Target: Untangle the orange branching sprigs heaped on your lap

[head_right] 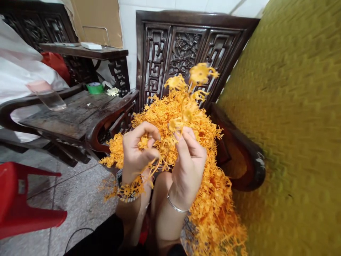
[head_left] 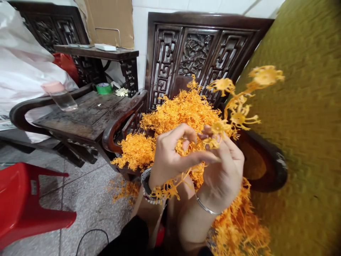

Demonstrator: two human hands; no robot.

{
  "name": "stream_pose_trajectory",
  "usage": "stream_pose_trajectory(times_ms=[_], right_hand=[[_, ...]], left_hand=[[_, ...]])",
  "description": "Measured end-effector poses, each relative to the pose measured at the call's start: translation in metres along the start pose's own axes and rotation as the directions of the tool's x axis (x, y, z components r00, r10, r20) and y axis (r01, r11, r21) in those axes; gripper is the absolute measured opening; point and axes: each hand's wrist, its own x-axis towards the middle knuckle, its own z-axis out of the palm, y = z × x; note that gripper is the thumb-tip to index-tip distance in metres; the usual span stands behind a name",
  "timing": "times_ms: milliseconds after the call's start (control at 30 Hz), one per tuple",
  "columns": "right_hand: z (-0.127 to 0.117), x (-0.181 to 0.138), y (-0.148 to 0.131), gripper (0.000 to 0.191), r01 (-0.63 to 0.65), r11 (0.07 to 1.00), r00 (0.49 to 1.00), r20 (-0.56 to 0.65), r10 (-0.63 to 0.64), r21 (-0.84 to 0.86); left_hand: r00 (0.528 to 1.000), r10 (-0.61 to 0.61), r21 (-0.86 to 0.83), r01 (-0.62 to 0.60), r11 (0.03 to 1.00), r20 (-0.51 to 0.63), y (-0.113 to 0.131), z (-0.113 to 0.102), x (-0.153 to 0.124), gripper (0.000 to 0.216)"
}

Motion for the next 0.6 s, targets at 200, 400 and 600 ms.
stream_pose_trajectory(times_ms=[200,400,600], right_hand=[[0.000,-0.005,-0.003,0.005,0.084,0.996,0.993,0.089,-0.082,-0.027],[0.002,-0.008,-0.006,0.017,0.089,0.994,0.994,0.064,-0.093,0.062],[-0.002,-0.008,-0.004,0.014,0.128,0.989,0.976,0.187,-0.113,-0.071]], left_hand=[[0.974,0.182,0.094,-0.195,0.976,0.135,-0.009,0.003,0.002,0.010],[0.972,0.013,-0.023,-0.008,1.000,0.233,-0.013,-0.003,0.003,0.014],[0.962,0.013,-0.103,0.017,0.995,0.274,-0.018,0.000,0.003,0.028]])
